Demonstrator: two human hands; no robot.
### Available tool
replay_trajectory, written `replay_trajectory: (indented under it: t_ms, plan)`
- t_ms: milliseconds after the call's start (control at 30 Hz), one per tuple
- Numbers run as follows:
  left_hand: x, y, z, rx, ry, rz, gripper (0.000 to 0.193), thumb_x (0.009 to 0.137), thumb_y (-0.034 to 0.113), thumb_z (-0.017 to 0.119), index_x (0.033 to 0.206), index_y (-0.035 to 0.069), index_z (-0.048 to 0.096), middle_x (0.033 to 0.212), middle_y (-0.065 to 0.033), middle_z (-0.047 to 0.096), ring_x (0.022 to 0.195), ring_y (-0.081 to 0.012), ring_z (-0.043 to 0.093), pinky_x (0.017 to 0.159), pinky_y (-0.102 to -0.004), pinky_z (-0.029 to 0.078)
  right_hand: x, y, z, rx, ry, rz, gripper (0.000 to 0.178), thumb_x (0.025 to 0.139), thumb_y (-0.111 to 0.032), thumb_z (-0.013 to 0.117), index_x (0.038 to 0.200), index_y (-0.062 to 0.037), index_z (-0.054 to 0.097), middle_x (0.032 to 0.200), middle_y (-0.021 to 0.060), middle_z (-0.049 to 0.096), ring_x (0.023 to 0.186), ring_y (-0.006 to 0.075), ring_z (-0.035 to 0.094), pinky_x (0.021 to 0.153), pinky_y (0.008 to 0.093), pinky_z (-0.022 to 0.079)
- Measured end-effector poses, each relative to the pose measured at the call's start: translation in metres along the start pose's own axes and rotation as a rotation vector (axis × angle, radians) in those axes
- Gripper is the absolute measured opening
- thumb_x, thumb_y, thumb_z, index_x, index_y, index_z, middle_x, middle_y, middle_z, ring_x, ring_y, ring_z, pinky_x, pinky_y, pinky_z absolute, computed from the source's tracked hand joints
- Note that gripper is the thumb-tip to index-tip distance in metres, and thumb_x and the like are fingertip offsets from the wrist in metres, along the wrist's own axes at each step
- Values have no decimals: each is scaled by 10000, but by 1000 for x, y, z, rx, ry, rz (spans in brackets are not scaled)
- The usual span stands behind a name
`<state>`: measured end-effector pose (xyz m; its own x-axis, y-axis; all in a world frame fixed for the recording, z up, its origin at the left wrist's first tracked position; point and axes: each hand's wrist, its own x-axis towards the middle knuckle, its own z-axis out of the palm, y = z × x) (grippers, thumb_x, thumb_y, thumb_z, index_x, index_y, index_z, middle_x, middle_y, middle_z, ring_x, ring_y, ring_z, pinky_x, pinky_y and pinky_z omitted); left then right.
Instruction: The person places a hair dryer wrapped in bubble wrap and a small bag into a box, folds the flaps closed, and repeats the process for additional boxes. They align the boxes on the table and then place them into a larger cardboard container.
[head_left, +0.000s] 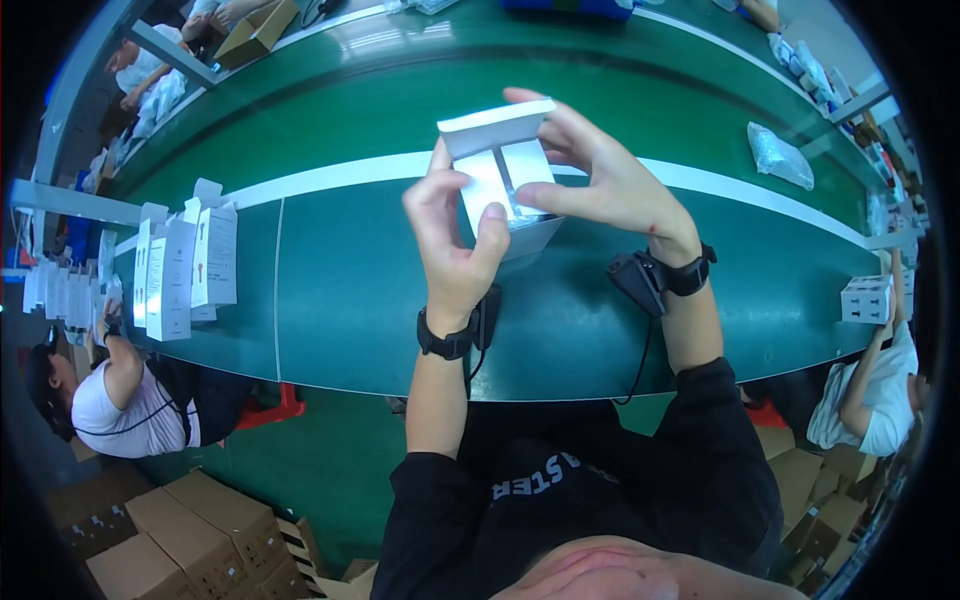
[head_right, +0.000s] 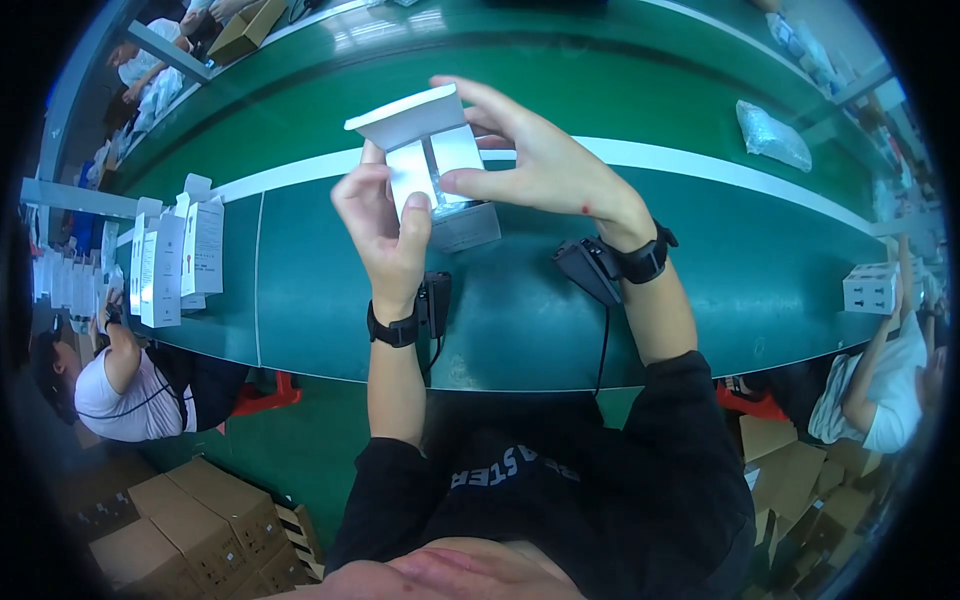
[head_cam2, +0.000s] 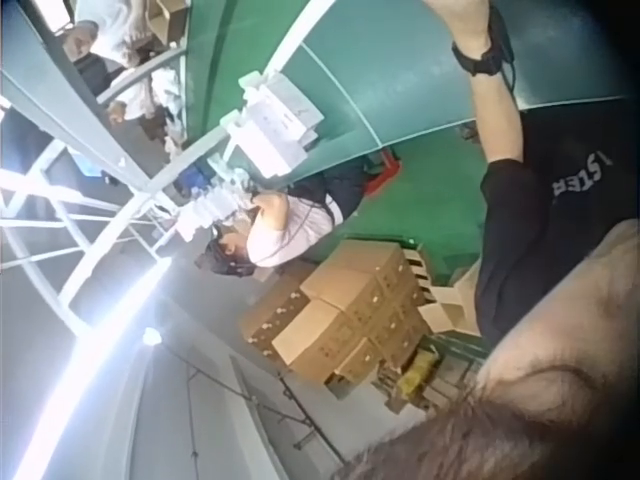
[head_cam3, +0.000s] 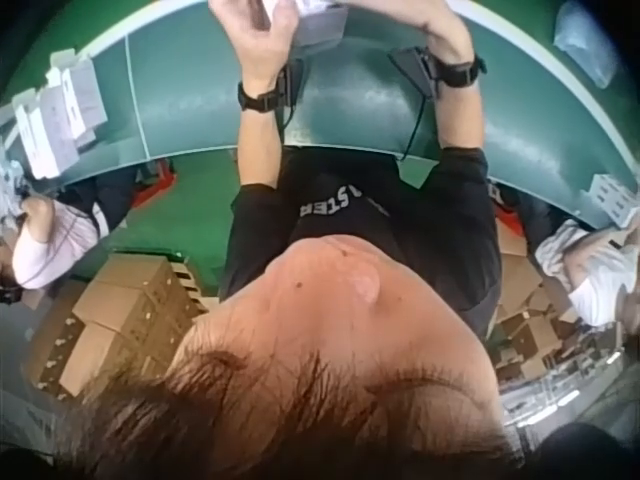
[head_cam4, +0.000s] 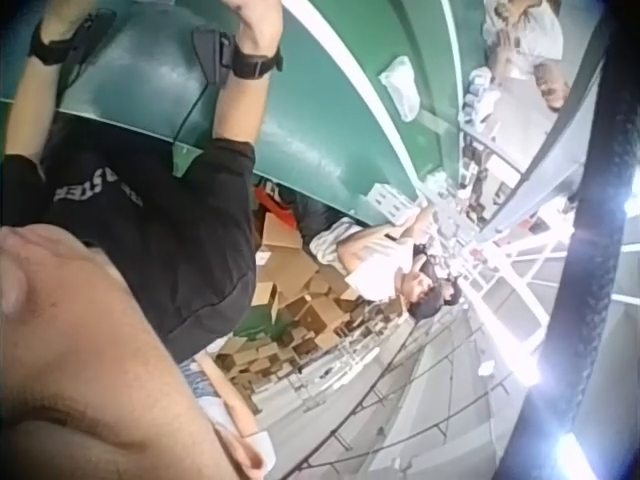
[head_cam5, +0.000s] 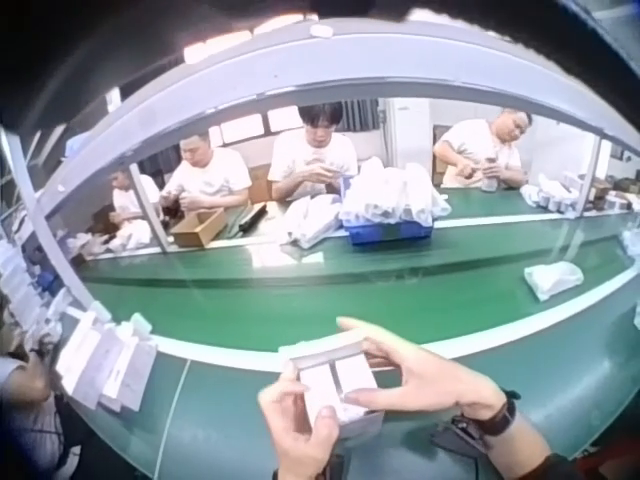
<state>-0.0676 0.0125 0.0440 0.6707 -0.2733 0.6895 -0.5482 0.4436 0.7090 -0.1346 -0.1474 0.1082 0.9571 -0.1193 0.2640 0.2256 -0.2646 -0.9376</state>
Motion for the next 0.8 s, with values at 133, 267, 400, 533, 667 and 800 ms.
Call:
replay_trajectory:
  t_ms: [133, 267, 400, 533, 667, 800]
  plan:
    - [3, 6, 1, -77, 0, -82, 368, 796, 55, 626, 1163, 38, 622, 1437, -218, 383, 1244, -351, 486, 1034, -448, 384, 3, 9, -12, -175, -140, -186, 595, 691, -151, 818, 1250, -134, 615, 1392, 128, 472, 1280, 246, 463, 1063, 378, 374]
    - [4, -5, -19, -22, -189, 2, 410, 787, 56, 638, 1195, 29, 602, 1452, -224, 387, 1281, -352, 456, 1067, -451, 347, -3, -8, -22, -330, -294, -321, 567, 698, -164, 811, 1235, -130, 629, 1370, 128, 500, 1265, 282, 482, 1063, 384, 377]
    - [9, -9, -34, 27, -324, 5, 438, 794, 85, 642, 1225, 20, 590, 1455, -238, 388, 1332, -358, 403, 1094, -455, 313, -3, -13, -15, -470, -269, -362, 479, 716, -164, 794, 1175, -114, 667, 1312, 131, 555, 1223, 307, 525, 1030, 391, 414]
    - [8, -3, -26, -36, -306, -46, 432, 817, 125, 631, 1236, 26, 594, 1462, -249, 374, 1365, -367, 363, 1106, -459, 294, -6, -14, -16, -614, -196, -471, 393, 735, -158, 775, 1114, -98, 694, 1270, 136, 592, 1184, 327, 559, 974, 396, 465]
    - [8, -1, -26, -81, -263, -76, 398, 837, 155, 615, 1214, 29, 612, 1466, -260, 361, 1371, -370, 354, 1110, -464, 284, -6, -14, -11, -693, -164, -566, 332, 761, -148, 751, 1085, -93, 699, 1252, 137, 607, 1156, 342, 579, 934, 399, 496]
    - [7, -6, -27, -110, -260, -63, 352, 850, 168, 599, 1171, 28, 631, 1468, -273, 351, 1367, -369, 357, 1115, -468, 272, -10, -12, -5, -781, -119, -596, 300, 783, -142, 734, 1077, -98, 693, 1253, 138, 607, 1154, 346, 580, 921, 396, 505]
